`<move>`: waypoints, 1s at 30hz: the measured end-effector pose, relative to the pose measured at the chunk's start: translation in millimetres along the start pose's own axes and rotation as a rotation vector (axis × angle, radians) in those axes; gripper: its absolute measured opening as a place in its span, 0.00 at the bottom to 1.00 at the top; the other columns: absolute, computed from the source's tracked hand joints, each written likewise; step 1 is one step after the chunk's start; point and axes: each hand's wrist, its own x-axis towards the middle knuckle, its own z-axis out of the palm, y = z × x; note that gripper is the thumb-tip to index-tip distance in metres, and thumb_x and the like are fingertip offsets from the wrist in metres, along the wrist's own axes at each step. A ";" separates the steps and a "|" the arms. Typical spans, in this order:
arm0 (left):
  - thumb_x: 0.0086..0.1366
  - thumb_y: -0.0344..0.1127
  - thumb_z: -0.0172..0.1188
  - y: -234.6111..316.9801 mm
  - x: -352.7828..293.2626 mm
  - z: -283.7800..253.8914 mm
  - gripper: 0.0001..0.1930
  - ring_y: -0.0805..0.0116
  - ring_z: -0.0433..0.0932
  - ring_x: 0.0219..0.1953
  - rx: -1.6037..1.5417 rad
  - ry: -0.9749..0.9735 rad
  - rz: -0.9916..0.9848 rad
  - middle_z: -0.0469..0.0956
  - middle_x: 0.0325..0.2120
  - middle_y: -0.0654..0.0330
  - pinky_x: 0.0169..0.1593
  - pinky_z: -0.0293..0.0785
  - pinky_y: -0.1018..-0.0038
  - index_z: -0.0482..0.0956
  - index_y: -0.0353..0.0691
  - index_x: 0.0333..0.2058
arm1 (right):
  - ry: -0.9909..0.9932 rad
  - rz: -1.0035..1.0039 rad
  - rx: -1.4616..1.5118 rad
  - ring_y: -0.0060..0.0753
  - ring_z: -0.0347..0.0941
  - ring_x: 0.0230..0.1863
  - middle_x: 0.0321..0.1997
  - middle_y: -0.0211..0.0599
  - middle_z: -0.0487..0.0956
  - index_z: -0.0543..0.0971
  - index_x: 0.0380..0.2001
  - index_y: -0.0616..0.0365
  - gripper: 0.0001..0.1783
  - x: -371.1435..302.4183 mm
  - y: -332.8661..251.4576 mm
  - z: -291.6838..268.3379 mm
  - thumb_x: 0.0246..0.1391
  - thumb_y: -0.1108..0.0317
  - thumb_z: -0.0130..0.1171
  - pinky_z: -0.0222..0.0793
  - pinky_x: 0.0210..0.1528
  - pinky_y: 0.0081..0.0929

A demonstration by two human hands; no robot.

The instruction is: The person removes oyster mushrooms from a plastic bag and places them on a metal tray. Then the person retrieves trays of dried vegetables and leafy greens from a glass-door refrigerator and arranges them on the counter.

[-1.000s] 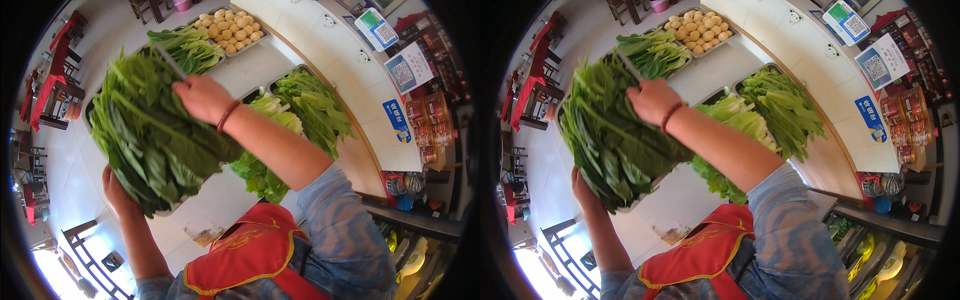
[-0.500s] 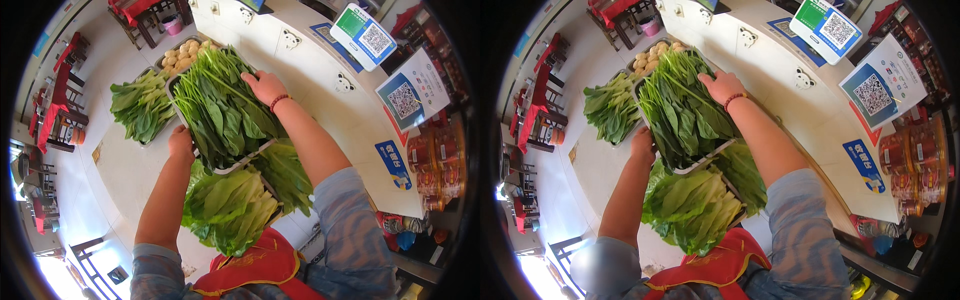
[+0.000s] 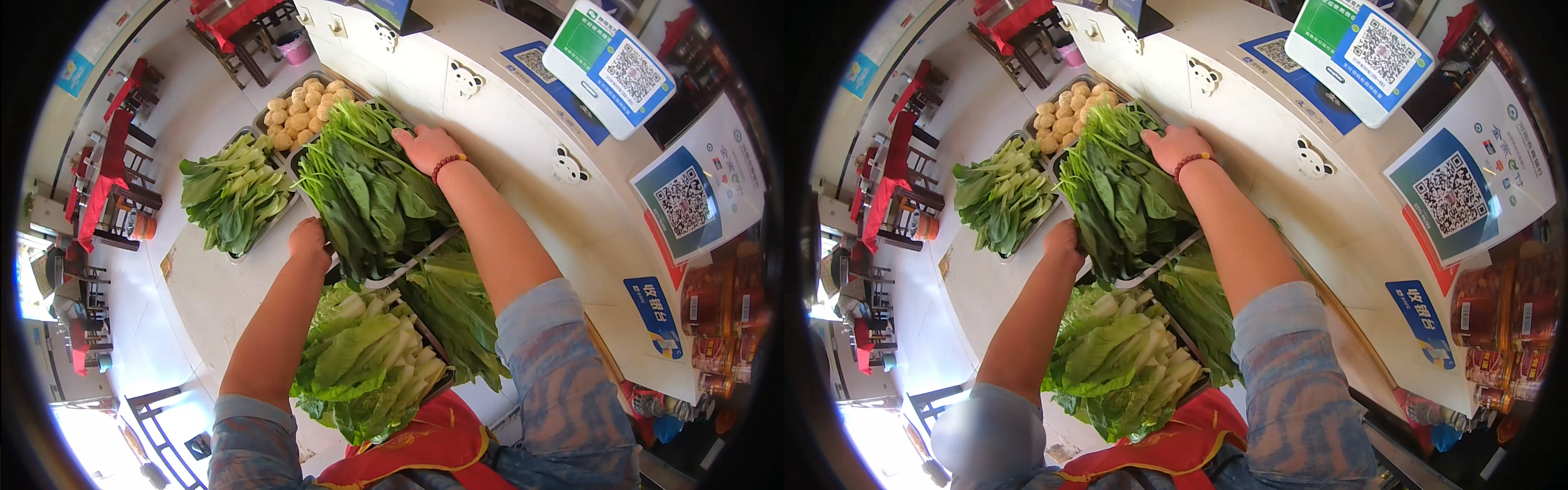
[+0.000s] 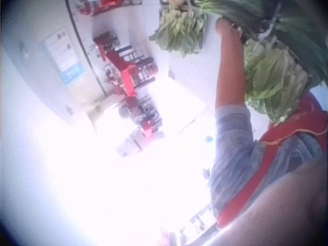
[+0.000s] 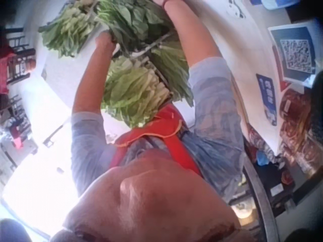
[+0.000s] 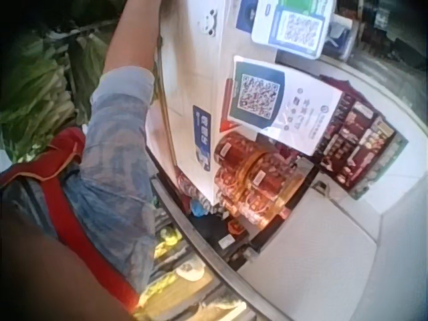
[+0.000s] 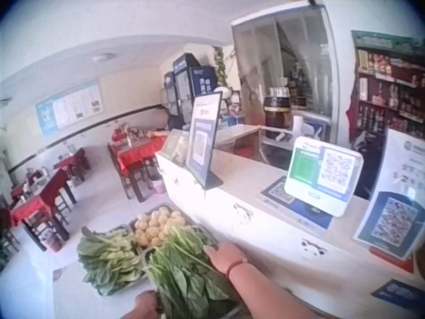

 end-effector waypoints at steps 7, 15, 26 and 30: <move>0.67 0.25 0.48 -3.8 7.0 3.8 0.08 0.59 0.80 0.32 0.001 -0.047 -0.125 0.79 0.35 0.54 0.36 0.81 0.59 0.75 0.35 0.41 | 0.224 0.014 -0.248 0.51 0.68 0.59 0.60 0.47 0.71 0.77 0.53 0.54 0.28 -23.8 -12.4 6.7 0.65 0.45 0.42 0.64 0.60 0.47; 0.68 0.30 0.48 -17.0 19.5 -24.0 0.08 0.57 0.80 0.33 0.012 -0.226 -0.195 0.80 0.36 0.54 0.37 0.79 0.58 0.76 0.36 0.38 | 0.111 -0.001 -0.110 0.54 0.71 0.57 0.56 0.51 0.75 0.74 0.53 0.58 0.27 -45.0 6.0 -17.7 0.65 0.48 0.42 0.67 0.59 0.47; 0.67 0.30 0.46 -12.0 -20.5 0.3 0.09 0.54 0.80 0.34 0.214 -0.126 -0.210 0.79 0.36 0.53 0.35 0.75 0.58 0.75 0.37 0.40 | 0.028 -0.078 0.053 0.60 0.72 0.54 0.50 0.59 0.78 0.77 0.45 0.67 0.31 -52.0 37.9 13.3 0.63 0.48 0.38 0.66 0.58 0.46; 0.68 0.31 0.45 -11.4 -14.6 -4.4 0.11 0.54 0.79 0.33 0.253 -0.172 -0.169 0.79 0.36 0.52 0.38 0.77 0.57 0.75 0.36 0.41 | 0.043 -0.043 0.139 0.59 0.72 0.54 0.50 0.59 0.78 0.78 0.45 0.66 0.30 -48.4 44.6 12.5 0.63 0.48 0.40 0.66 0.58 0.47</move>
